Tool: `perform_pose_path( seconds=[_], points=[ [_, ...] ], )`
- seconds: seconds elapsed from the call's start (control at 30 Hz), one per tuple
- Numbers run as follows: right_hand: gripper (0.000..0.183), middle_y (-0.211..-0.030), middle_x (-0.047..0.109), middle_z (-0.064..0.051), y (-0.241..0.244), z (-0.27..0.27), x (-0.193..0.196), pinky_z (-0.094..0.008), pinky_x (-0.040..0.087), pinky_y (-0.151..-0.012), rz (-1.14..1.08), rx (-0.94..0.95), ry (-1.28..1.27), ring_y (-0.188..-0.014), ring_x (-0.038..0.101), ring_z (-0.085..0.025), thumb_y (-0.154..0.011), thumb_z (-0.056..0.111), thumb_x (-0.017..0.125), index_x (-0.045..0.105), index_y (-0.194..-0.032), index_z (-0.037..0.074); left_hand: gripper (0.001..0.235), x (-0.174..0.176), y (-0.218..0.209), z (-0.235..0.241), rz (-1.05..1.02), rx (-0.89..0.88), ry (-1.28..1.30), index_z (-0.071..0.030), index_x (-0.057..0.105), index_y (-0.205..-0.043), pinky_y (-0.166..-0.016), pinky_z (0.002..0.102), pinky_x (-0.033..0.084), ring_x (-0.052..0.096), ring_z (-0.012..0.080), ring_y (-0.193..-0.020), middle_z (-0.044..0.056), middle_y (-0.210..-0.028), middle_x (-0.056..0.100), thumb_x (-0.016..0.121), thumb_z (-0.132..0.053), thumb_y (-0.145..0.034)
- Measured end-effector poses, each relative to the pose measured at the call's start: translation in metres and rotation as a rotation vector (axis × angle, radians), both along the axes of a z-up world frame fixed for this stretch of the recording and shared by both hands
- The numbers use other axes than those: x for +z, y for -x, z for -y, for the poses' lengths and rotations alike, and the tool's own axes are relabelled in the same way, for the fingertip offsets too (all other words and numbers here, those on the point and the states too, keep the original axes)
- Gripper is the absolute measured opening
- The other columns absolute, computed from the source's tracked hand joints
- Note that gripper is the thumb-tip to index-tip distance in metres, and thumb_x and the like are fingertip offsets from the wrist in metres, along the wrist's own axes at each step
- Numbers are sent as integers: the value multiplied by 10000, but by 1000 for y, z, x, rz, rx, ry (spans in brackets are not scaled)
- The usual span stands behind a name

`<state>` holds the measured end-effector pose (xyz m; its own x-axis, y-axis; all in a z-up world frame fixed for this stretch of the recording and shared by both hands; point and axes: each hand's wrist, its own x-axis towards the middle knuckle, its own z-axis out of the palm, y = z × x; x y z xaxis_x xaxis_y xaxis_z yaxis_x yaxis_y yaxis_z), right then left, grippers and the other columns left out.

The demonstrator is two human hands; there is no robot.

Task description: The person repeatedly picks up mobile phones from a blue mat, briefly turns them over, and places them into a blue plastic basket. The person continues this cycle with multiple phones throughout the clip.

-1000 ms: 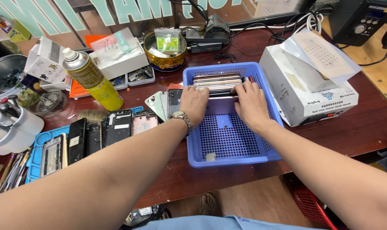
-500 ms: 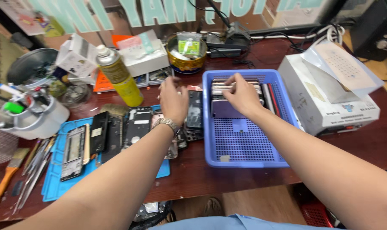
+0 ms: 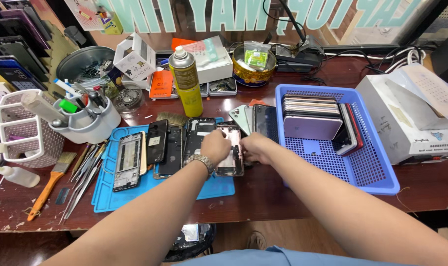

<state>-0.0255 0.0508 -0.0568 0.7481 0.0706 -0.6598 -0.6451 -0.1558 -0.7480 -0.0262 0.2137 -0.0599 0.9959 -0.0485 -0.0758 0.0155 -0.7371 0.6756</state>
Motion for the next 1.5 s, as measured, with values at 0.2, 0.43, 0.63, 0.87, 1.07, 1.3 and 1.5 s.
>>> perform_pose_path(
  seconds=[0.2,0.43,0.63,0.87,1.07,1.3,1.5],
  points=[
    [233,-1032,715,-116,16,-20,-12,-417,537,-765,-55,-13,297,-926,688,-272,-963,191,586,699,-1090,31,394,-4,10,0,-96,-153,-9,1,665,-1215,-1027,485,478,629,451,-1170,317,-1186,666,565,-155,-867],
    [258,-1064,747,-46,30,-16,-21,-403,551,-843,-73,-149,84,-983,704,-206,-951,157,630,679,-1194,86,470,-5,-4,-15,-141,-203,48,65,665,-1180,-1030,450,501,649,432,-1164,321,-1191,672,631,-292,-876],
    [376,-1065,726,-63,41,-17,-31,-389,564,-865,-88,-127,175,-959,684,-195,-941,124,687,600,-1307,117,536,-7,-6,-25,-154,-195,110,50,668,-1238,-1011,424,518,670,393,-1161,301,-1206,684,649,-316,-847],
    [432,-1094,698,-58,52,-21,4,-389,578,-846,-44,-60,-29,-955,693,-186,-890,65,691,568,-1302,106,509,25,11,-28,-241,-250,83,73,747,-1108,-944,404,557,731,347,-1050,275,-1083,737,706,-363,-850],
    [473,-1191,696,-34,46,-44,58,-308,583,-833,156,119,-54,-1010,680,-121,-886,117,727,598,-1336,49,272,28,-14,-34,-592,-60,753,72,701,-1097,-821,452,630,744,279,-932,176,-1021,751,727,-130,-917],
    [385,-1127,734,-66,11,-3,107,-338,581,-842,646,-40,390,-955,686,-165,-929,129,632,680,-1304,52,373,43,-45,-80,-843,-279,1029,-88,599,-1328,-942,413,580,702,198,-1079,83,-1209,715,597,-119,-957],
    [382,-1210,732,-52,-16,25,153,-287,520,-991,820,333,485,-1122,688,-134,-914,109,647,670,-1287,29,421,83,-42,-70,-869,-587,1070,-73,566,-1396,-944,384,581,688,195,-1121,88,-1271,694,612,-106,-979]
  ],
)
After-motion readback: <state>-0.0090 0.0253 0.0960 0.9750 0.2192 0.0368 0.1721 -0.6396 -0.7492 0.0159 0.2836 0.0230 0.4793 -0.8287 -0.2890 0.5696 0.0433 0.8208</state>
